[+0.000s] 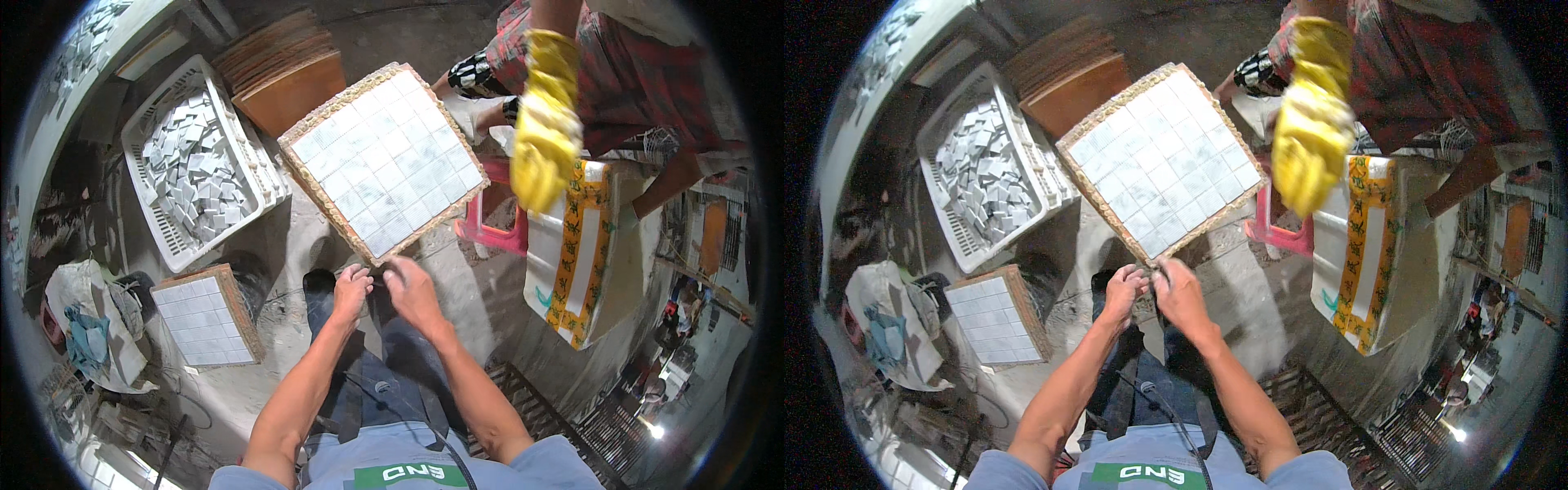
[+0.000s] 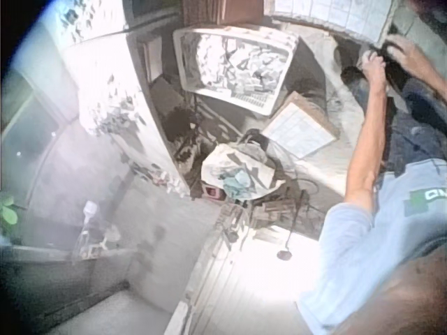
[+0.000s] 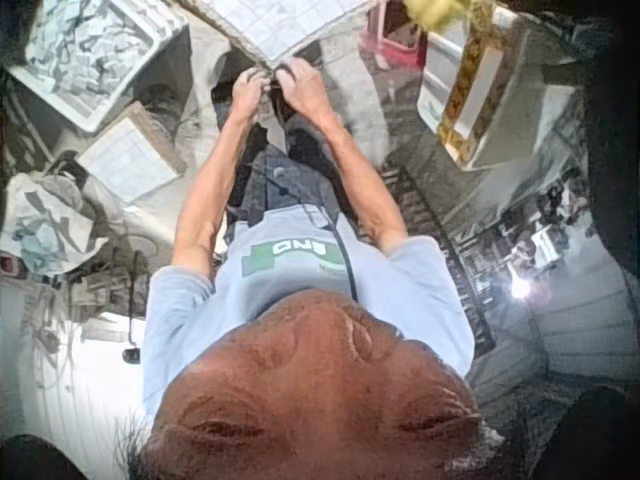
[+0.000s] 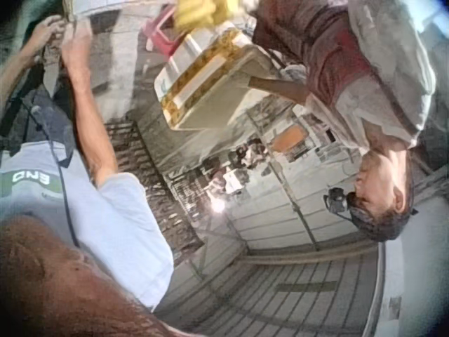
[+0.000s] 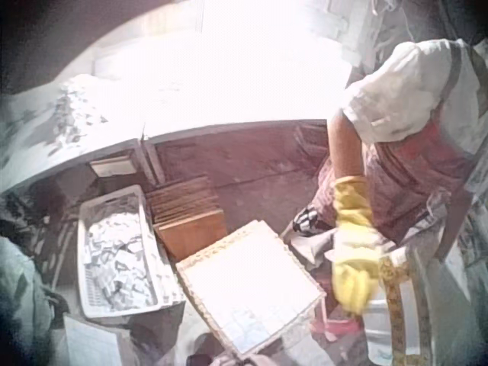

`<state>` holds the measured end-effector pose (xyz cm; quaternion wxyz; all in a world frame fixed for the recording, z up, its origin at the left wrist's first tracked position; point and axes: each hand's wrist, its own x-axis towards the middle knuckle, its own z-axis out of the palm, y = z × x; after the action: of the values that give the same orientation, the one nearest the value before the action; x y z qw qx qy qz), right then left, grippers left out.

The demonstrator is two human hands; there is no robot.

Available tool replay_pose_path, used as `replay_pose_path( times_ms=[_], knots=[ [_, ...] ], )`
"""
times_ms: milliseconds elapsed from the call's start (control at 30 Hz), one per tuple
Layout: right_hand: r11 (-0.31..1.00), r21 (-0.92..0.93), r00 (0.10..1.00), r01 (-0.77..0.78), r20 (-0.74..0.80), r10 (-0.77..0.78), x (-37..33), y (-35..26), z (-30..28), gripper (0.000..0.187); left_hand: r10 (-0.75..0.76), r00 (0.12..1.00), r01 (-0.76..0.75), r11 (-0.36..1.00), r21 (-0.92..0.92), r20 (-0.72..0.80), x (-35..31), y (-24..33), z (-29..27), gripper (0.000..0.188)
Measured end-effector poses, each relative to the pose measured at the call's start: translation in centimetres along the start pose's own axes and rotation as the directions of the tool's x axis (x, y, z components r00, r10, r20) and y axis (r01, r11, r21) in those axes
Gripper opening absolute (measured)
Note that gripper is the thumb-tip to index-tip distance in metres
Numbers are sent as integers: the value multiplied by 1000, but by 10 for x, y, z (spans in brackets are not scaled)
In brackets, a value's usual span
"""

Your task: The person repeatedly picks up square ceramic tiles from a nearby table and places them onto a multi-tiered metal drying rack. The person handles the tiles one at a time, moving between the table and the rack throughout the clip.

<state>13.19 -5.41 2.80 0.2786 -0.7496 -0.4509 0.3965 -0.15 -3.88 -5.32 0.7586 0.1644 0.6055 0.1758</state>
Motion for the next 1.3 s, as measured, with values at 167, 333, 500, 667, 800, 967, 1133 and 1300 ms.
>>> replay_pose_path(
  times_ms=[167,333,500,667,800,967,1133,1300],
  knots=[
    [967,-253,965,10,-253,-76,69,42,-45,38,53,996,-57,997,-58,-72,0,1,21,49],
    [948,-305,880,-89,-469,-68,135,102,-104,48,97,990,-94,995,36,-106,8,-8,21,47],
    [979,-102,939,-175,-316,135,155,140,-127,45,81,985,-90,994,-54,-152,6,-9,30,49],
    [990,-21,946,-138,-299,125,155,136,-134,40,74,978,-88,994,-66,-196,14,-15,37,53],
    [987,-57,921,-152,-371,120,154,132,-136,35,48,968,-78,991,-112,-247,20,-18,41,61],
    [976,47,898,-211,-386,213,153,126,-144,32,50,951,-107,979,-171,-306,35,-33,34,42],
    [969,163,929,-185,-292,226,161,110,-164,38,117,926,-145,988,-52,-360,25,-27,40,22],
    [951,-16,945,-308,-123,304,174,67,-170,54,8,933,-45,994,-95,-361,-1,11,39,32]
  ],
)
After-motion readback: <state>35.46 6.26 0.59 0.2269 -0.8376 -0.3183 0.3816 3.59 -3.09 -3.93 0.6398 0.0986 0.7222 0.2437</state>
